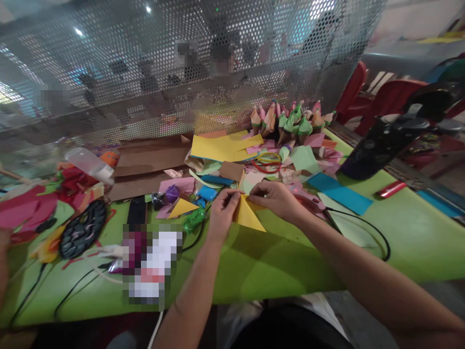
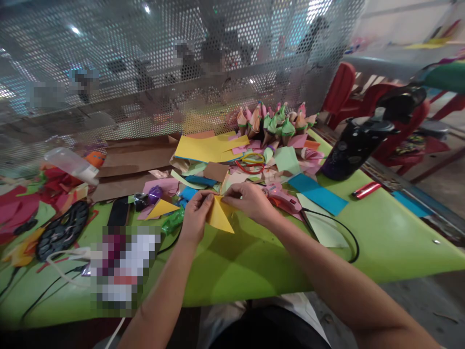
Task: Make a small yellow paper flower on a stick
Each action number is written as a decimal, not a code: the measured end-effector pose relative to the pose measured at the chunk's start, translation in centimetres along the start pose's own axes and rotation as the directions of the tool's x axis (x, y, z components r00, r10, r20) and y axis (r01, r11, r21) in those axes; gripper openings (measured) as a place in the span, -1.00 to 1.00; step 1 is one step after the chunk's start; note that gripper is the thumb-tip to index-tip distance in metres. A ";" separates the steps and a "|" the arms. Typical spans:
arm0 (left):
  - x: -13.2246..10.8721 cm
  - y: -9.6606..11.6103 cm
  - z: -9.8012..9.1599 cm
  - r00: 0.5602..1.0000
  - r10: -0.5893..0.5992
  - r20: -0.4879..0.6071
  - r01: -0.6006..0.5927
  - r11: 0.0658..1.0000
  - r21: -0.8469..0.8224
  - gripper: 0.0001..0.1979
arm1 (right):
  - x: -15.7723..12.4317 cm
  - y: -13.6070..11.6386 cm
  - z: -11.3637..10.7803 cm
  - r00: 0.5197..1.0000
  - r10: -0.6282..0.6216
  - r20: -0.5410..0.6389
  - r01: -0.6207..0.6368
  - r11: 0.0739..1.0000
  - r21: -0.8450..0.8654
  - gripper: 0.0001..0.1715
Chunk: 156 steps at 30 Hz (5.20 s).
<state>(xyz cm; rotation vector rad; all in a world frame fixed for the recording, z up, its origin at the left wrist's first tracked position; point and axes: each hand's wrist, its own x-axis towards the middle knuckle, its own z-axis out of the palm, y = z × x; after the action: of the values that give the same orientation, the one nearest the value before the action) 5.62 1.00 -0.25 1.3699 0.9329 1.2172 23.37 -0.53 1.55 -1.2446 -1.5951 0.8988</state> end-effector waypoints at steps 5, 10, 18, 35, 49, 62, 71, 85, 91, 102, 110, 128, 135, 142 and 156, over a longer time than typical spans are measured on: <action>-0.1 0.4 0.2 1.000 -0.008 0.003 0.008 0.999 0.040 -0.71 | -0.1 0.0 0.1 0.999 -0.044 0.016 0.045 0.997 -0.062 -0.79; -0.1 0.4 0.4 1.000 0.011 0.015 -0.012 0.992 0.124 -0.72 | 0.0 0.2 0.4 1.000 0.015 0.024 -0.012 0.992 -0.126 -0.82; -0.3 -0.2 0.8 0.999 0.040 0.001 -0.039 0.990 0.135 -0.74 | 0.1 0.6 0.9 0.995 0.072 0.073 -0.072 0.997 -0.012 -0.78; 0.5 -0.2 0.1 0.985 -0.089 -0.148 0.072 0.991 -0.116 -0.61 | 0.4 -0.4 -0.9 0.976 0.204 0.081 -0.212 0.971 0.108 -0.50; 0.7 -0.8 -0.1 0.967 -0.094 -0.239 0.053 0.983 -0.174 -0.62 | 0.3 -0.8 -1.2 0.992 0.125 0.030 -0.128 0.984 0.122 -0.39; 0.4 1.3 -1.0 0.989 -0.145 0.028 0.148 0.975 -0.163 -0.71 | 0.4 -0.4 -1.5 0.981 0.188 -0.053 -0.172 0.960 0.223 -0.55; 0.1 1.1 -1.5 0.977 -0.123 0.171 0.147 0.981 -0.130 -0.77 | 0.5 -1.0 -1.5 0.983 0.148 -0.105 -0.092 0.906 0.413 -0.55; 0.2 1.6 -1.0 0.972 -0.220 0.082 0.234 0.925 -0.298 -0.62 | 0.4 -1.2 -1.4 0.986 0.151 -0.065 -0.093 0.840 0.535 -0.62; 0.1 1.5 -0.9 0.989 -0.142 0.035 0.146 0.953 -0.265 -0.61 | 0.6 -1.2 -0.8 0.984 0.160 -0.084 -0.089 0.835 0.543 -0.71; -0.3 2.6 -0.4 0.984 -0.173 -0.043 0.154 0.945 -0.287 -0.56 | 0.3 -1.1 -0.8 0.994 0.028 -0.105 0.013 0.929 0.370 -0.85; 0.0 1.4 -0.5 0.981 -0.167 -0.096 0.134 0.949 -0.285 -0.48 | 0.2 -1.0 -0.7 0.996 0.007 -0.089 0.022 0.949 0.315 -0.83; -0.3 2.3 -0.9 1.000 0.001 0.024 -0.002 1.000 0.030 -0.51 | 0.4 0.0 -0.6 0.975 0.154 0.160 -0.197 0.933 0.300 -0.55; -0.1 1.6 -1.2 1.000 -0.027 0.004 0.028 0.999 -0.020 -0.53 | 0.5 -0.6 -0.7 0.981 0.165 0.102 -0.187 0.946 0.266 -0.39; 0.2 1.6 -1.3 0.993 -0.068 -0.095 0.060 0.995 -0.083 -0.48 | 0.4 -1.3 -1.7 0.973 0.213 0.094 -0.232 0.920 0.314 -0.41; 0.3 1.5 -1.4 0.999 0.006 -0.032 -0.005 0.999 0.041 -0.54 | 0.6 -0.9 -1.5 0.976 0.215 0.043 -0.212 0.876 0.433 -0.59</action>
<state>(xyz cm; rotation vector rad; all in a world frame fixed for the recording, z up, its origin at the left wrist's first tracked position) 4.24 1.35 1.20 1.3898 0.9822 1.2330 24.46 -0.11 2.98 -1.1071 -1.1712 1.3095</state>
